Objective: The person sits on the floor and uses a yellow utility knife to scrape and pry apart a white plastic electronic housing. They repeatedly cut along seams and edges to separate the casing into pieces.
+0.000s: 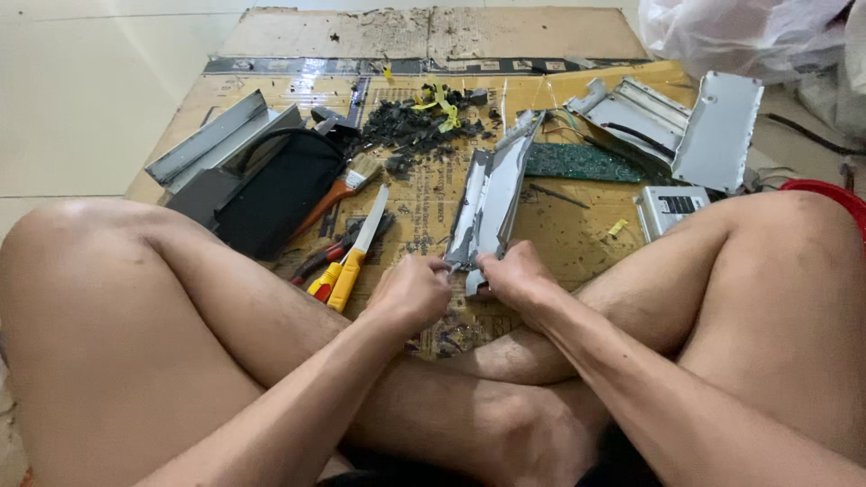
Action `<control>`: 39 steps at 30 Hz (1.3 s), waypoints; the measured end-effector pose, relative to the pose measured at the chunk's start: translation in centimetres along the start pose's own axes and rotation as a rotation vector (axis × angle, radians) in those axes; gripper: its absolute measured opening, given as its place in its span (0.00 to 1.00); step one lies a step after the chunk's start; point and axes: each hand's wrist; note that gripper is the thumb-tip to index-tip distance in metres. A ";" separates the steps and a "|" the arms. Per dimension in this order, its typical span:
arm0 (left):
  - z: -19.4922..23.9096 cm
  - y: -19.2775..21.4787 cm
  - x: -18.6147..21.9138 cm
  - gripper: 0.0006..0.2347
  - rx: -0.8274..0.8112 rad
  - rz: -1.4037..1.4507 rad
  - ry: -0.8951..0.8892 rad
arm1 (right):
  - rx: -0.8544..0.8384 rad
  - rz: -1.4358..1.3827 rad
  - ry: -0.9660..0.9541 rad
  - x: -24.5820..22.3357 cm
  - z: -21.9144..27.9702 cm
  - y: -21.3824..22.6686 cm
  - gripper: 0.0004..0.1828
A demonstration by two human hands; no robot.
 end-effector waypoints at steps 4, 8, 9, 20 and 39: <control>0.2 -0.9 -0.1 0.17 0.078 -0.114 -0.068 | 0.033 -0.051 -0.025 2.2 -2.2 -1.5 0.24; -0.6 -0.8 -0.3 0.15 0.048 0.010 0.010 | 0.025 -0.029 -0.013 0.9 -1.0 -0.8 0.24; -1.1 -0.7 -0.4 0.14 0.042 0.054 0.039 | 0.014 -0.039 -0.017 1.1 -1.2 -0.8 0.23; -3.3 -2.4 -1.1 0.15 0.031 0.379 0.167 | 0.031 -0.018 -0.021 1.0 -0.8 -1.0 0.27; 2.2 0.2 2.0 0.14 0.058 -0.092 0.004 | 0.077 0.012 -0.024 0.2 -0.7 -0.7 0.25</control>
Point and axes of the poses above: each hand's wrist, its own z-axis away from the middle knuckle, its own y-axis out of the back of the hand, x = y × z, and after that the axes turned 5 degrees about y, right-handed
